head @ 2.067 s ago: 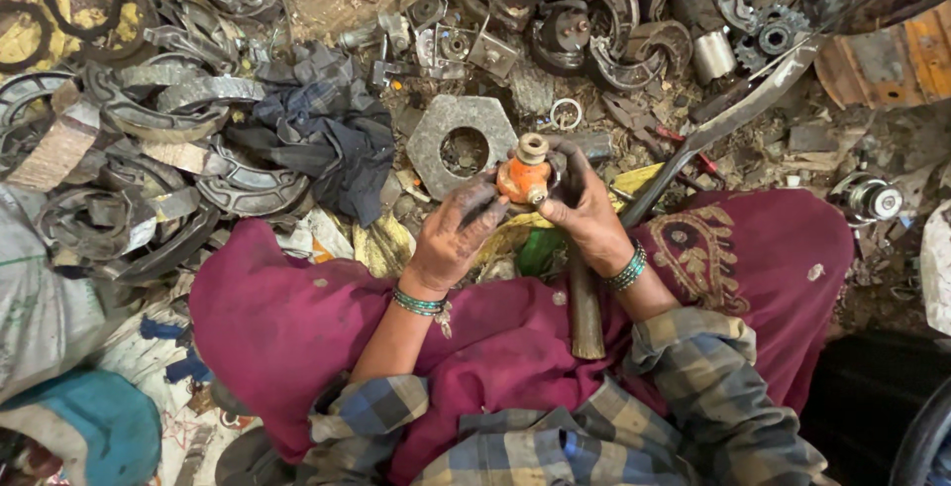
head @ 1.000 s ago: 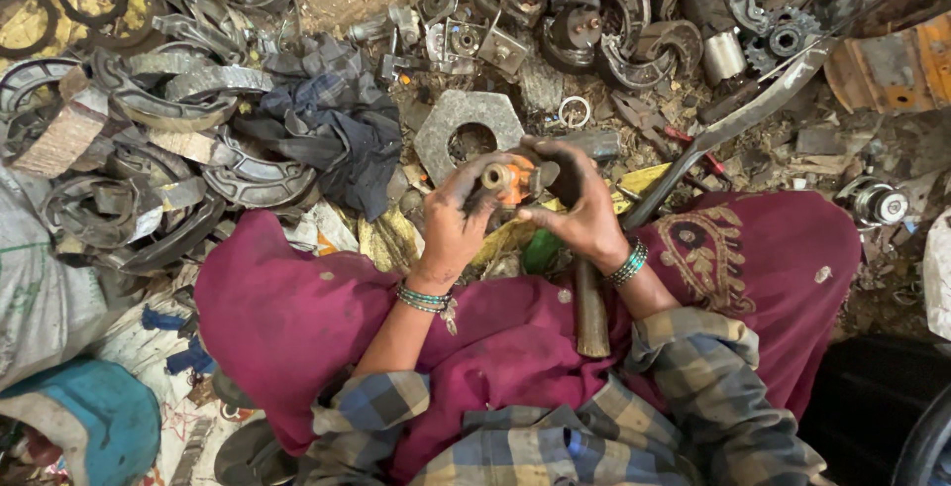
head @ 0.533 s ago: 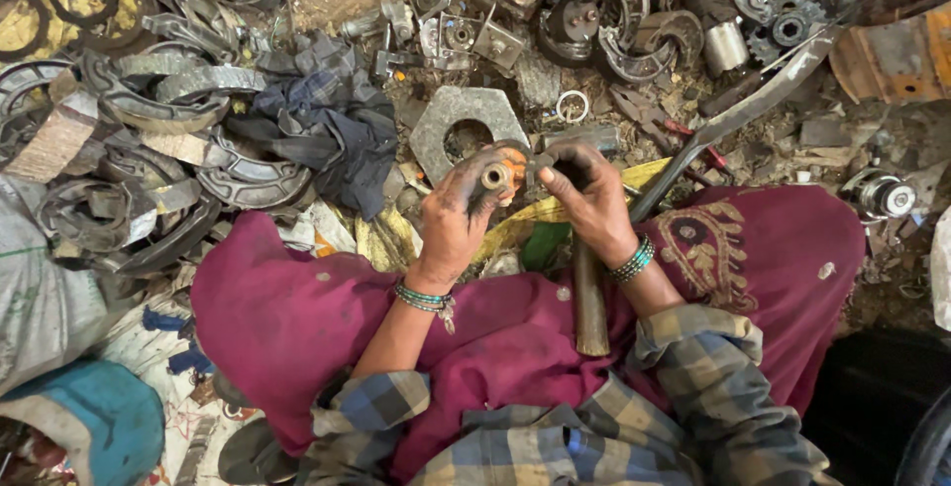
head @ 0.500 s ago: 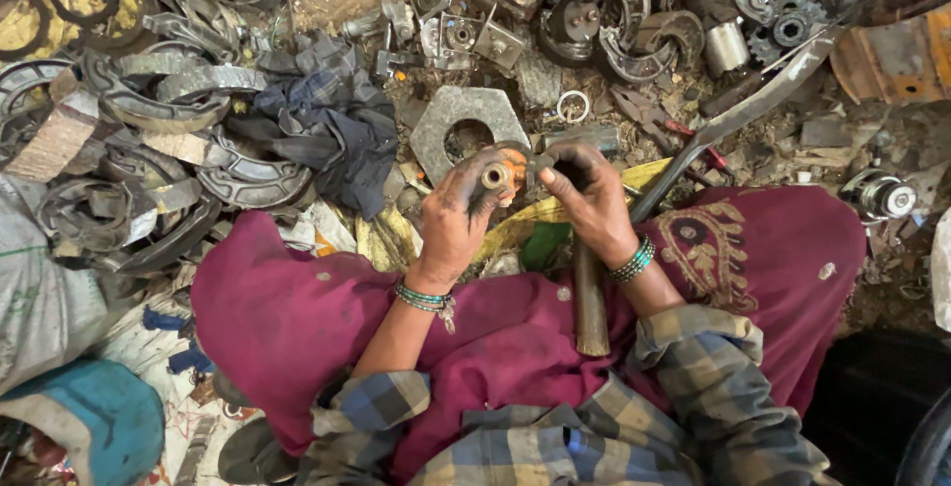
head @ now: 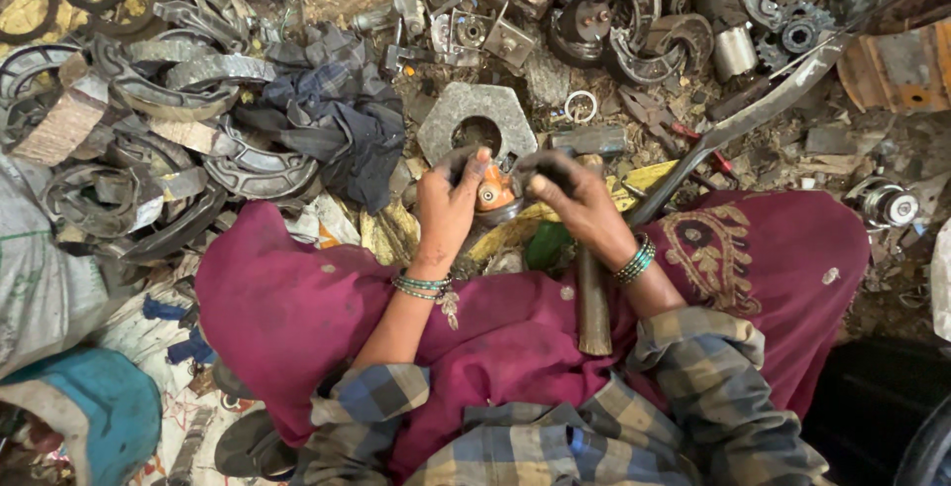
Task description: The person sits on the floor surrounded by scrap metal and uses a hammer to strike a small orange mechanical component placed on a metal block. They repeatedly adjust the component and strike it to separate or reshape parts.
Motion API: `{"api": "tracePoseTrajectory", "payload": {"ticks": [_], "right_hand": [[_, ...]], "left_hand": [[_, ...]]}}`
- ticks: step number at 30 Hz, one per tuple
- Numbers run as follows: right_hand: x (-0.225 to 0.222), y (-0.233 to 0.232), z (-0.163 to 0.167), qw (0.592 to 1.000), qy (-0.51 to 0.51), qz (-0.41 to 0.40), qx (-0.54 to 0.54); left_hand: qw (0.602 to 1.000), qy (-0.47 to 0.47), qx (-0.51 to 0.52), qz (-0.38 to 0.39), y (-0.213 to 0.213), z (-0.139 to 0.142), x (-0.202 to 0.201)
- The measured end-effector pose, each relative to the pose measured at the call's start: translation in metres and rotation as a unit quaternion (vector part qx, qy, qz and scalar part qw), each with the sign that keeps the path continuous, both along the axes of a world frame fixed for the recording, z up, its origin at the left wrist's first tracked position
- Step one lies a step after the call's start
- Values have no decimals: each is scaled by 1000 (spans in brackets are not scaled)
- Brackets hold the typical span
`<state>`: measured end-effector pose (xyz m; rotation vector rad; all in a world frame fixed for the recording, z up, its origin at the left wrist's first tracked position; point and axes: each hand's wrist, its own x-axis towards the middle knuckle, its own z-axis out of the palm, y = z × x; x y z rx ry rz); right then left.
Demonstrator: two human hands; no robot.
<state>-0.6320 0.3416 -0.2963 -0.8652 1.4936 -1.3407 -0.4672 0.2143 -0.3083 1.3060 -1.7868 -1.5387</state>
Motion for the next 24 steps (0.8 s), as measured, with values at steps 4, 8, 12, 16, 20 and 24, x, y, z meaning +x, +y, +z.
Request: {"api": "tracePoseTrajectory", "payload": {"ticks": [4,8,12,16,20,24], "right_hand": [[2,-1,-9,1000,-1,7,30],[0,0,-30,996,-64,-52,30],[-3,-2,-42,992,-39,-113,27],[-6,-3,-34,995,0,-95,32],[-14,5,-20,971,193,-119,81],[-16,25,-17,946,279,-165,27]], "left_hand": [[999,45,-17,-9,-2,-9,1],[986,103,129,-28,3,-5,-6],[986,39,1,-160,12,2,-12],[970,8,-191,-150,13,0,-10],[922,-71,-337,-179,7,-8,-6],[963,-34,-204,-172,2,-17,-5]]}}
